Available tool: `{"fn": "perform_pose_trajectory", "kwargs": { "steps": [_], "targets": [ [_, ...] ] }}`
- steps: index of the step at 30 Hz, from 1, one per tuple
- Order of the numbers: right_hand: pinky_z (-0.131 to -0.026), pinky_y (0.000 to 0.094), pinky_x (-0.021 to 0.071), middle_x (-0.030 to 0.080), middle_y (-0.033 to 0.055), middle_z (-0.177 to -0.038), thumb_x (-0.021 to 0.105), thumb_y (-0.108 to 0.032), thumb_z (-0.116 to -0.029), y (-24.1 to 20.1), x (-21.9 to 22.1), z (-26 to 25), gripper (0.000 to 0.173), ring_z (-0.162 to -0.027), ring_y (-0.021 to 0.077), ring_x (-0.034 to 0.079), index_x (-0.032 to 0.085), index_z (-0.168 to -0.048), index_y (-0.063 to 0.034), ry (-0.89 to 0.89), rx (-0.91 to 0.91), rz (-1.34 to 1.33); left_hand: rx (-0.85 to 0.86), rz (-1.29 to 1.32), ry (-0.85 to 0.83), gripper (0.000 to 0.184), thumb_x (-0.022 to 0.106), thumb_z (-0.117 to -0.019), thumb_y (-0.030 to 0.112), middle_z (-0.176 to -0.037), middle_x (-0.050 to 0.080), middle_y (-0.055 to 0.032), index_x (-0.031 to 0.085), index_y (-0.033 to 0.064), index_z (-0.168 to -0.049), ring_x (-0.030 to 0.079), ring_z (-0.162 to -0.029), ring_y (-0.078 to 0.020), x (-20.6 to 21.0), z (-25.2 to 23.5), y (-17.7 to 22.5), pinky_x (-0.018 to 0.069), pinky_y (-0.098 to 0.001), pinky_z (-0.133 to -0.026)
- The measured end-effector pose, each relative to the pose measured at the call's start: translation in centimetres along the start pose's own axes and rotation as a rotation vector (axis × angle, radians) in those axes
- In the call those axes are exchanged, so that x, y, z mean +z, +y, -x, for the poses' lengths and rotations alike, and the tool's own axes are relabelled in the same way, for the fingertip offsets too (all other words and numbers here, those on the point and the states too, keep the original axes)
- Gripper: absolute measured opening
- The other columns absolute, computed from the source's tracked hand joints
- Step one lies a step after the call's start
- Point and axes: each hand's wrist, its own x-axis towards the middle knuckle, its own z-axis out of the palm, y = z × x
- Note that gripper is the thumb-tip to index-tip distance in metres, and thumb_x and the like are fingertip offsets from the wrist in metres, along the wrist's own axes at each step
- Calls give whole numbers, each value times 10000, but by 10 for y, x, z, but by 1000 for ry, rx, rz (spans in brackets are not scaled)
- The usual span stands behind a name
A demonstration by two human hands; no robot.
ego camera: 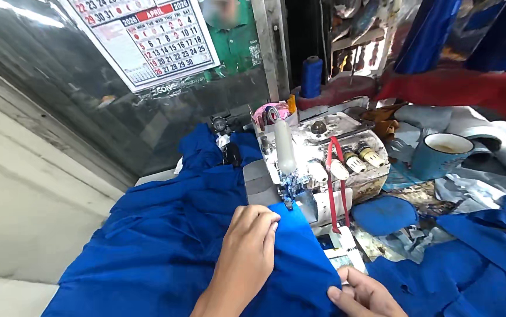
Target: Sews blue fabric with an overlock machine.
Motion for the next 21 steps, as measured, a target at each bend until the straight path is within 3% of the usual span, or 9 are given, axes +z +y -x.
{"fn": "perform_pose_trajectory", "kwargs": {
  "steps": [3, 5, 7, 10, 13, 16, 21],
  "targets": [
    [-673, 420, 641, 751, 136, -954, 628, -73, -1014, 10, 8, 5, 201, -790, 261, 743, 603, -1203, -11, 33, -49, 163, 37, -4, -36, 208, 569, -1023, 301, -1138, 667, 83, 749, 222, -1092, 605, -1099, -106, -23, -6, 5, 536, -334, -920],
    [-785, 433, 659, 746, 126, -1103, 669, -29, -970, 19, 13, 12, 357, -928, 276, 750, 574, -1314, -17, -17, -94, 162, 25, 14, -47, 234, 580, -1027, 318, -1184, 670, 44, 744, 197, -1143, 607, -1137, -134, -45, 5, 14, 532, -373, -953],
    [-852, 437, 657, 731, 117, -1180, 678, 8, -930, 30, 15, 16, 484, -1009, 278, 742, 526, -1388, -25, -44, -141, 168, 1, 81, -28, 215, 603, -1016, 296, -1179, 661, 46, 734, 188, -1148, 607, -1138, -111, -55, 28, 25, 541, -338, -948],
    [-878, 442, 651, 731, 125, -1185, 671, 30, -917, 36, 13, 18, 527, -1032, 290, 736, 502, -1414, -22, -44, -179, 166, 1, 291, -67, 145, 668, -983, 263, -1093, 694, 46, 758, 199, -1077, 652, -1068, -118, -31, 79, 35, 589, -350, -895],
    [-873, 424, 650, 738, 119, -1169, 644, 32, -933, 30, 16, 21, 518, -1010, 277, 743, 507, -1427, -40, -25, -152, 198, 29, 357, -139, 124, 712, -963, 290, -1073, 702, 41, 779, 238, -1053, 641, -1065, -130, -2, 112, 49, 555, -346, -921],
    [-864, 397, 645, 745, 108, -1148, 616, 11, -958, 23, 19, 23, 476, -990, 256, 745, 527, -1423, -39, 11, -121, 247, 36, 318, -120, 145, 685, -982, 278, -1068, 703, 3, 779, 232, -1082, 650, -1041, -160, 11, 114, 61, 542, -362, -909],
    [-871, 403, 646, 748, 106, -1154, 619, -27, -983, 17, 18, 27, 468, -979, 260, 749, 532, -1442, -42, 31, -92, 263, 91, 285, -55, 122, 674, -986, 251, -1038, 693, 64, 786, 275, -1031, 625, -1034, -113, 21, 115, 53, 533, -317, -883]
  ]
}}
